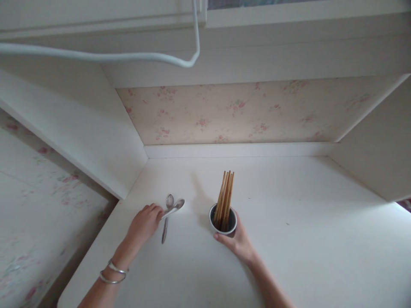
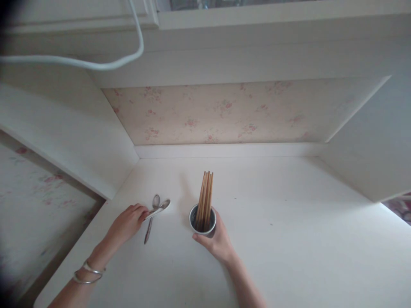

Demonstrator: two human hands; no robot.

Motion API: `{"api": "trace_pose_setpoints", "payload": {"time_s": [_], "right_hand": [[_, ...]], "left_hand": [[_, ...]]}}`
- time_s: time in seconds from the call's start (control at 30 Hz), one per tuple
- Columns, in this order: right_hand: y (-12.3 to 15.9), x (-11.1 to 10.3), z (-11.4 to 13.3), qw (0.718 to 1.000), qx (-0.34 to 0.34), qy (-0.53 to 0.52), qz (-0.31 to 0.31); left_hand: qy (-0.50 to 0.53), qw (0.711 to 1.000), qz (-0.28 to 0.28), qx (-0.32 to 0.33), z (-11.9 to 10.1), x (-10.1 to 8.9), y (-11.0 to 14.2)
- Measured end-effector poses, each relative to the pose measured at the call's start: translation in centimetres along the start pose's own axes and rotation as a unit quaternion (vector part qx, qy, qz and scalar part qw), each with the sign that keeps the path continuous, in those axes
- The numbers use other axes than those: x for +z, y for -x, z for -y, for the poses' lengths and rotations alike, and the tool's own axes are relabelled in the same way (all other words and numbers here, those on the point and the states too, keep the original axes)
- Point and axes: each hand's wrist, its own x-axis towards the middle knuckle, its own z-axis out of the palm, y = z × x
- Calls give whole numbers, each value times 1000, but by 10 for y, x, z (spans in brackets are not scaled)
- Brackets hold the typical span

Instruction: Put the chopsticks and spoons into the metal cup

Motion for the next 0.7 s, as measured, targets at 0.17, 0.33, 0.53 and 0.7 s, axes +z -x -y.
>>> {"api": "trace_pose_setpoints", "payload": {"time_s": [0.17, 0.33, 0.53, 0.7], "right_hand": [[0, -1, -3, 1000, -9, 2, -1], [1, -2, 0, 1000, -17, 17, -3], [0, -3, 0, 1000, -19, 11, -4], [0, -2, 0, 1000, -20, 15, -4]], "left_hand": [[11, 999, 36, 34, 1, 6, -9], [46, 997, 62, 0, 0, 4, -15], [78, 997, 1, -21, -7, -1, -13], [112, 990, -88, -17, -24, -17, -15]]}}
